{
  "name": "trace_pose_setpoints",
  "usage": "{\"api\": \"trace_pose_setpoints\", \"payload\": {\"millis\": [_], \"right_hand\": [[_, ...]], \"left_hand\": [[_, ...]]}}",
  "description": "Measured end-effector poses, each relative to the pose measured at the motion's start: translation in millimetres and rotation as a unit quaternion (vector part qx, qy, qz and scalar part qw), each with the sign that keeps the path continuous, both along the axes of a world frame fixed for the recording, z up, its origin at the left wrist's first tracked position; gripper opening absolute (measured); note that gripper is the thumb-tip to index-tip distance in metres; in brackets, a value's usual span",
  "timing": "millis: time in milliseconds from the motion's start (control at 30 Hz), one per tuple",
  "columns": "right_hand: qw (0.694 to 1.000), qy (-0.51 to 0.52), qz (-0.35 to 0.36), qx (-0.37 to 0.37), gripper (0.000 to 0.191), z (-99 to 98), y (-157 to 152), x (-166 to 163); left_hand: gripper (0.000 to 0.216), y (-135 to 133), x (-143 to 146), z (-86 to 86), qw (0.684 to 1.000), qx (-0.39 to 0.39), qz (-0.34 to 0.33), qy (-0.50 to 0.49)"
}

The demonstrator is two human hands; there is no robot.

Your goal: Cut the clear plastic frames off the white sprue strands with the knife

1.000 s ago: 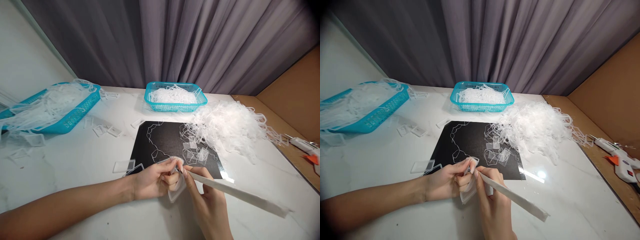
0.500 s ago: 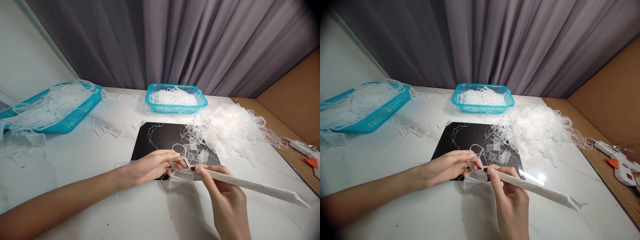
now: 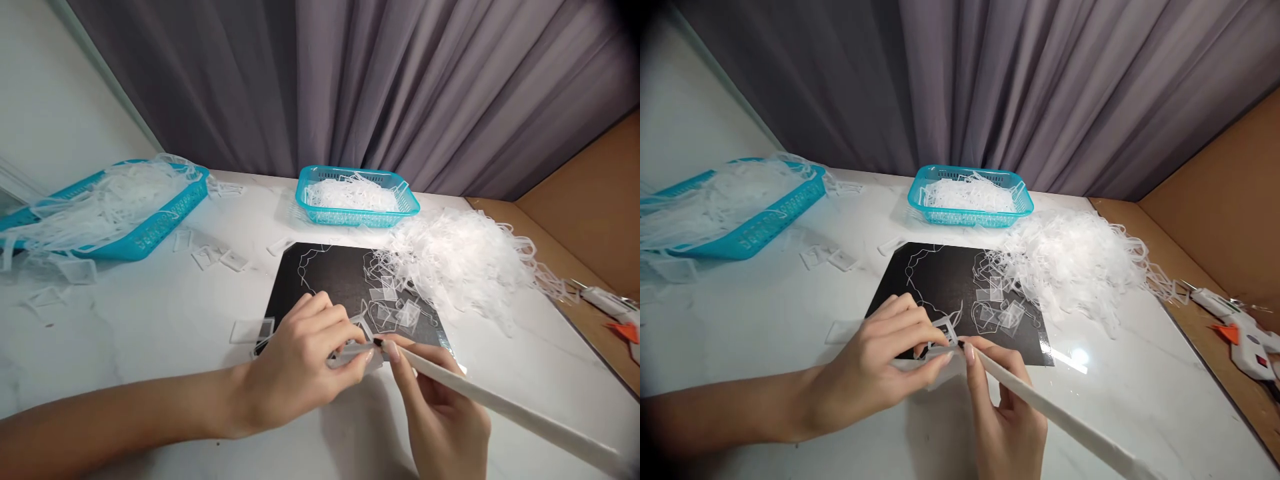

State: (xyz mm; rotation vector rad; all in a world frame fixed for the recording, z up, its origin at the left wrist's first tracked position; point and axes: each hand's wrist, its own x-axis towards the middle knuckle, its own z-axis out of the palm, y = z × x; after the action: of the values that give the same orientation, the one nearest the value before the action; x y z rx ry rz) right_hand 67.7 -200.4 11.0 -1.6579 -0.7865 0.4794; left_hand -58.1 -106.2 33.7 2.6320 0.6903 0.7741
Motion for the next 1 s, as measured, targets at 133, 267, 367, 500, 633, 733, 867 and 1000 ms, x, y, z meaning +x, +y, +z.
{"api": "trace_pose_setpoints", "payload": {"millis": [133,267,367,500,633,733,867,1000], "right_hand": [[0.996,-0.054,0.012,0.064,0.008,-7.2,0,-5],[0.984,-0.113,0.043,0.133,0.012,-14.7,1,-6],[0.981,-0.12,0.05,0.143,0.014,-17.3,1,-7],[0.981,-0.122,0.047,0.143,0.013,-16.8,2,-8],[0.979,-0.142,0.048,0.139,0.014,-15.0,3,-6],[0.979,-0.154,0.037,0.129,0.011,-14.5,4,-4],[0.983,-0.136,0.038,0.116,0.008,-16.0,5,-3],[0.983,-0.149,0.036,0.104,0.01,-17.0,6,-3]], "left_hand": [[0.012,-3,0,-6.1,0.999,0.033,0.015,0.021],[0.015,-1,2,-7.1,0.999,0.039,0.019,0.017],[0.017,0,4,-8.1,1.0,0.015,0.016,0.005],[0.019,-1,5,-10.9,1.0,-0.014,0.005,-0.023],[0.02,-1,6,-9.6,0.998,-0.037,-0.009,-0.046],[0.023,-1,6,-6.9,0.997,-0.047,-0.016,-0.054],[0.027,-1,6,-6.2,0.996,-0.062,-0.02,-0.055],[0.026,-1,6,-7.4,0.996,-0.062,-0.021,-0.053]]}}
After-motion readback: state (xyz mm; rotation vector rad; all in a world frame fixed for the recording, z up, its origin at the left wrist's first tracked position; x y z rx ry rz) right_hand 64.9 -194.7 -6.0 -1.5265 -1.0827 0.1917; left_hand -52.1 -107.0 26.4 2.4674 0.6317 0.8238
